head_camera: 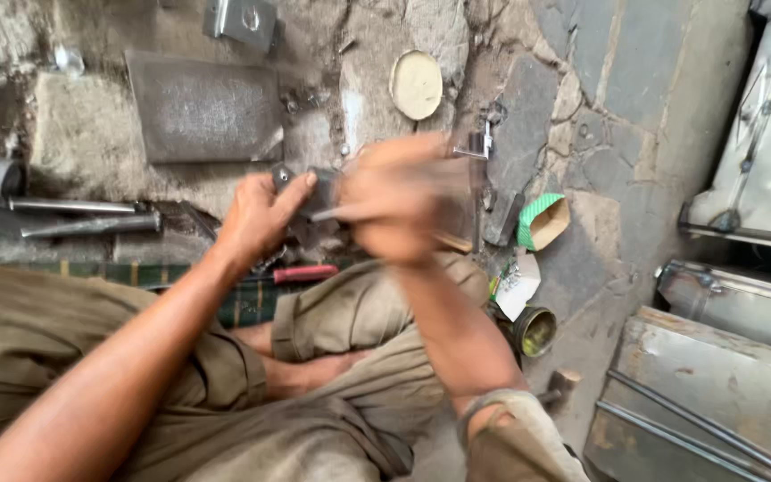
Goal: The person sits on the floor and assembles small metal parts. They use a hammer to drive pins into a metal bracket and then use a screwdriver to tighten screws into the bracket. The person handles various metal pieces, including brackets and pins, during the process.
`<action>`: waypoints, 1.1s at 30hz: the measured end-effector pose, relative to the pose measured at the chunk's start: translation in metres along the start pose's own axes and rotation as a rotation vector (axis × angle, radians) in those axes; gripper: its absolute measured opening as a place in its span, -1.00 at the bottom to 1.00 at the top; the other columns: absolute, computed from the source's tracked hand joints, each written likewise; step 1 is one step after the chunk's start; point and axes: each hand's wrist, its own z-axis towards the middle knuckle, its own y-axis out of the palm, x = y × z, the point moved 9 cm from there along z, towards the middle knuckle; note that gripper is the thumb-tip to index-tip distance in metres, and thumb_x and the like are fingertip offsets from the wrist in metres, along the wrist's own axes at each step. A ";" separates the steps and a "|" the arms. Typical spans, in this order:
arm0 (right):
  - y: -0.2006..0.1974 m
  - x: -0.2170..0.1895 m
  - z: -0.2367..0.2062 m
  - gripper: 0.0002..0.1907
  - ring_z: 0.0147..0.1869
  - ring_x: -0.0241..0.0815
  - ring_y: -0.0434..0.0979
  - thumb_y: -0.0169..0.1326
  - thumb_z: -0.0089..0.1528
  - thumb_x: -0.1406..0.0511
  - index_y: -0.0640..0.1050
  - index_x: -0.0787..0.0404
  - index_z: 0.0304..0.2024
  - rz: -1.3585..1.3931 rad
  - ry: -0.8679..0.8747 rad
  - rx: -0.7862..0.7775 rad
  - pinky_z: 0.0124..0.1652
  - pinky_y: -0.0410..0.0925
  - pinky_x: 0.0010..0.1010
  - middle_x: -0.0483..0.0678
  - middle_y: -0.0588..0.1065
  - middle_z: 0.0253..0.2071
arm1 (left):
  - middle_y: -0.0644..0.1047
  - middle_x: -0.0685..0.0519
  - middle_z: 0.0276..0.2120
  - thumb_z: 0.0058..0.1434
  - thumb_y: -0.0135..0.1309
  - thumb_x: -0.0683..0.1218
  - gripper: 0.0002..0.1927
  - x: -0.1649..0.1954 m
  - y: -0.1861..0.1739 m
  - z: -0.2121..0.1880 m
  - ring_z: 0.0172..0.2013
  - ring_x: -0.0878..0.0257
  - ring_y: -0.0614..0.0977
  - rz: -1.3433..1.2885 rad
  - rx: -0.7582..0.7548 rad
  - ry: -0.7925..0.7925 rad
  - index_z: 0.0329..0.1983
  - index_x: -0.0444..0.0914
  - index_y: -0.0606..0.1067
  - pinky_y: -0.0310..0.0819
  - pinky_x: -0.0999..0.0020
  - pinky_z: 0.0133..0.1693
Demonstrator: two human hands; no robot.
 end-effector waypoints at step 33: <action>0.094 0.080 -0.164 -0.56 -0.22 0.09 0.59 0.33 0.06 0.17 0.55 0.24 -0.10 -0.976 0.089 -1.149 -0.24 0.45 -0.12 0.03 0.55 -0.33 | 0.42 0.16 -0.57 0.48 0.04 0.22 -0.44 -0.011 -0.027 -0.016 -0.52 0.40 0.38 -0.407 -0.187 -0.554 -0.40 -0.34 0.49 0.24 0.37 -0.48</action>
